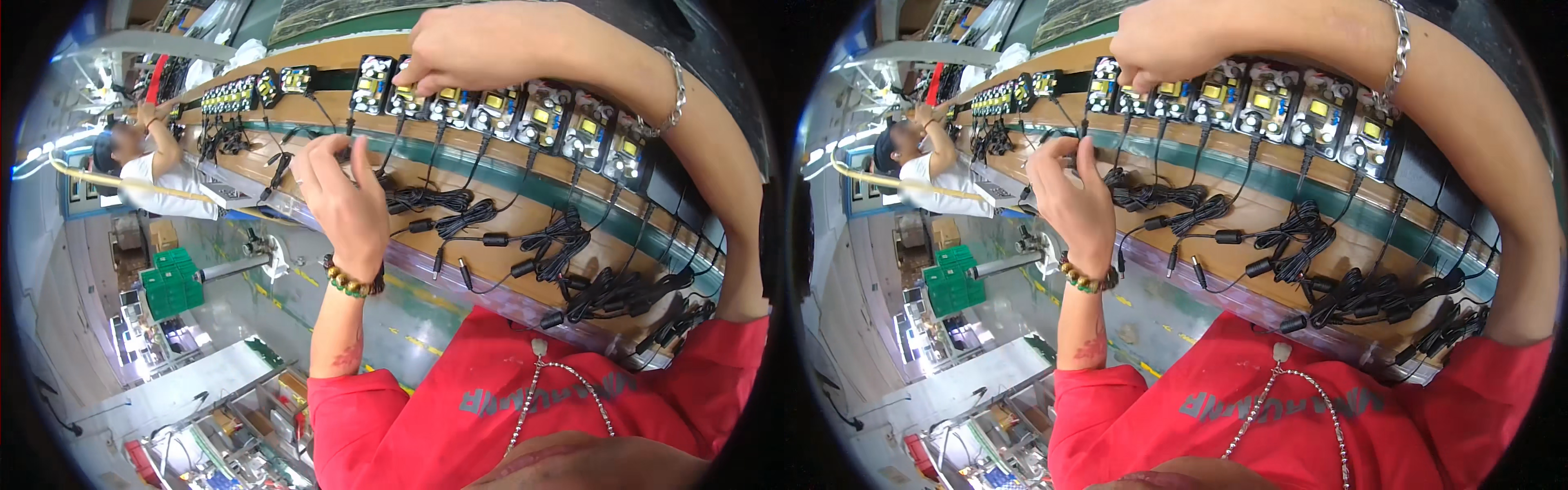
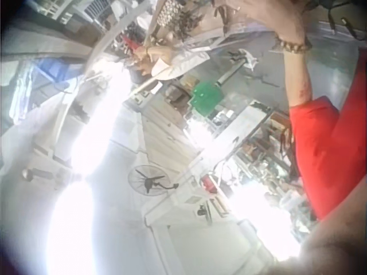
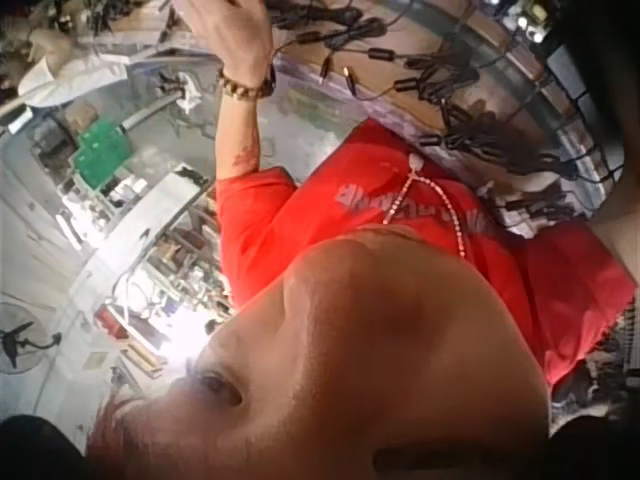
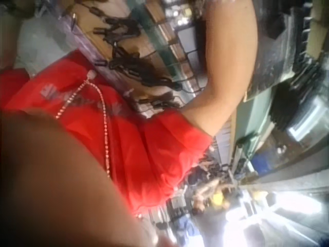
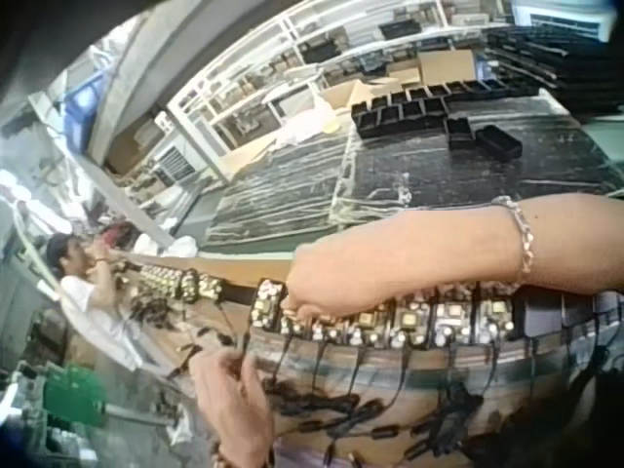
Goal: The recorder is seen assembling electronic circuit boards by connecting wire harnesses and placing them into housings on a production floor.
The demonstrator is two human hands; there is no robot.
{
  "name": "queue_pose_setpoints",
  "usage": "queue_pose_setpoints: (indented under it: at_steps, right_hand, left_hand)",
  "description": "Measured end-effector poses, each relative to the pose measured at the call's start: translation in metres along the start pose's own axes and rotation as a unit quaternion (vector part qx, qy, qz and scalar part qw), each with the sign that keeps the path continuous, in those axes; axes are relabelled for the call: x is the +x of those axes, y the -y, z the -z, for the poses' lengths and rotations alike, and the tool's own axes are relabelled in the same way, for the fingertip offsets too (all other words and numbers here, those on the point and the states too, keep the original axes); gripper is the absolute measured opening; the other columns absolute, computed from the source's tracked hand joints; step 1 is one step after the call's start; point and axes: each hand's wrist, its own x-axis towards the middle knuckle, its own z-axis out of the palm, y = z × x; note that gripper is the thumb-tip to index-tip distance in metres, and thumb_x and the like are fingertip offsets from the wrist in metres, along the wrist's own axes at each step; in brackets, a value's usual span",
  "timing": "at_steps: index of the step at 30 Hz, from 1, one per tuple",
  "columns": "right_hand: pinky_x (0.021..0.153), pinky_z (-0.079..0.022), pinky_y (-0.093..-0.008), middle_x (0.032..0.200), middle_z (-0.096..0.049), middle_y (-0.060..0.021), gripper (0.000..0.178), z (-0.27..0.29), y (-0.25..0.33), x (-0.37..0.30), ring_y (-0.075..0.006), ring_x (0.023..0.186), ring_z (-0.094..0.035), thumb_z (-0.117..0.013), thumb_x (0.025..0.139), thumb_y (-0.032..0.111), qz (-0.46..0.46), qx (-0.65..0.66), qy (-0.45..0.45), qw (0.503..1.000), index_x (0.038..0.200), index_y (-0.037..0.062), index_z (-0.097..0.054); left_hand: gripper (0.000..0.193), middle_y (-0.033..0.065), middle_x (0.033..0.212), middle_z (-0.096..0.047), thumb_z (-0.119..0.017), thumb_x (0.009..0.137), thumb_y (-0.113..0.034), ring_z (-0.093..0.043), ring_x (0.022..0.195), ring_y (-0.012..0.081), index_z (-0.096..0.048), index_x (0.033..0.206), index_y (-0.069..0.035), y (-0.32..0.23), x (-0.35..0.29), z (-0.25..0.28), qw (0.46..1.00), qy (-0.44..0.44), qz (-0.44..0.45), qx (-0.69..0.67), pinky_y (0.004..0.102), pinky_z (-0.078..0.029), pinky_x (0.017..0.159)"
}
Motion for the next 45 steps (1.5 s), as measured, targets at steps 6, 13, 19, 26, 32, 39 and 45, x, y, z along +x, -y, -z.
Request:
queue_pose_setpoints:
  at_steps: [6,13,19,26,32,39,45]
  right_hand:
    - [0.068,-0.051,-0.0479,0.075,-0.064,-0.0272,0.032,-0.027,-0.006,0.056,-0.0382,0.070,-0.065,-0.065,0.089,0.025,-0.101,-0.003,-0.190,0.977,0.085,-0.0066,-0.067]
    - [0.064,-0.053,-0.0428,0.066,-0.067,-0.0198,0.045,-0.030,-0.024,0.083,-0.0358,0.066,-0.068,-0.082,0.079,0.038,-0.136,0.015,-0.131,0.982,0.075,-0.0056,-0.072]
    - [0.068,-0.052,-0.0423,0.076,-0.070,-0.0182,0.049,-0.028,-0.035,0.102,-0.0343,0.074,-0.068,-0.083,0.077,0.043,-0.177,0.054,-0.066,0.981,0.087,-0.0037,-0.072]
    - [0.074,-0.052,-0.0420,0.089,-0.071,-0.0164,0.053,-0.027,-0.036,0.103,-0.0323,0.087,-0.068,-0.083,0.077,0.046,-0.189,0.040,-0.039,0.980,0.098,-0.0001,-0.068]
    - [0.075,-0.051,-0.0409,0.090,-0.070,-0.0157,0.051,-0.031,-0.036,0.103,-0.0320,0.088,-0.067,-0.083,0.077,0.045,-0.198,0.048,-0.043,0.978,0.099,0.0029,-0.066]
    - [0.073,-0.052,-0.0438,0.086,-0.071,-0.0185,0.051,-0.033,-0.046,0.093,-0.0355,0.084,-0.068,-0.082,0.076,0.045,-0.160,0.051,-0.064,0.984,0.094,-0.0020,-0.070]
    - [0.076,-0.056,-0.0468,0.083,-0.071,-0.0236,0.046,-0.024,-0.033,0.062,-0.0379,0.083,-0.071,-0.080,0.079,0.039,-0.055,-0.010,-0.133,0.990,0.091,-0.0049,-0.072]
  left_hand:
    - [0.023,0.0102,0.070,-0.062,-0.066,0.095,-0.016,-0.061,0.077,0.0318,-0.068,0.090,0.005,0.021,-0.003,-0.005,0.979,0.085,0.177,-0.060,0.0401,-0.049,0.071]
    - [0.028,-0.0007,0.058,-0.049,-0.061,0.101,-0.019,-0.044,0.053,0.0110,-0.068,0.090,0.006,0.020,0.019,-0.003,0.835,0.164,0.403,-0.337,0.0289,-0.037,0.051]
    - [0.034,-0.0089,0.057,-0.036,-0.055,0.105,-0.022,-0.026,0.048,0.0015,-0.066,0.087,0.004,0.031,0.031,-0.004,0.680,0.227,0.508,-0.478,0.0218,-0.019,0.045]
    - [0.033,-0.0094,0.056,-0.035,-0.054,0.105,-0.022,-0.024,0.047,0.0021,-0.063,0.085,0.002,0.042,0.038,-0.005,0.620,0.313,0.500,-0.517,0.0227,-0.018,0.043]
    - [0.032,-0.0099,0.056,-0.034,-0.055,0.105,-0.022,-0.024,0.046,0.0024,-0.064,0.085,0.001,0.036,0.044,-0.002,0.666,0.328,0.506,-0.441,0.0232,-0.018,0.042]
    - [0.031,-0.0099,0.055,-0.034,-0.055,0.104,-0.022,-0.024,0.044,0.0037,-0.062,0.084,0.000,0.032,0.077,-0.004,0.672,0.450,0.472,-0.351,0.0248,-0.017,0.041]
    - [0.032,-0.0074,0.052,-0.034,-0.053,0.104,-0.025,-0.030,0.041,0.0079,-0.062,0.083,-0.002,0.067,0.070,0.000,0.523,0.480,0.534,-0.459,0.0265,-0.022,0.040]
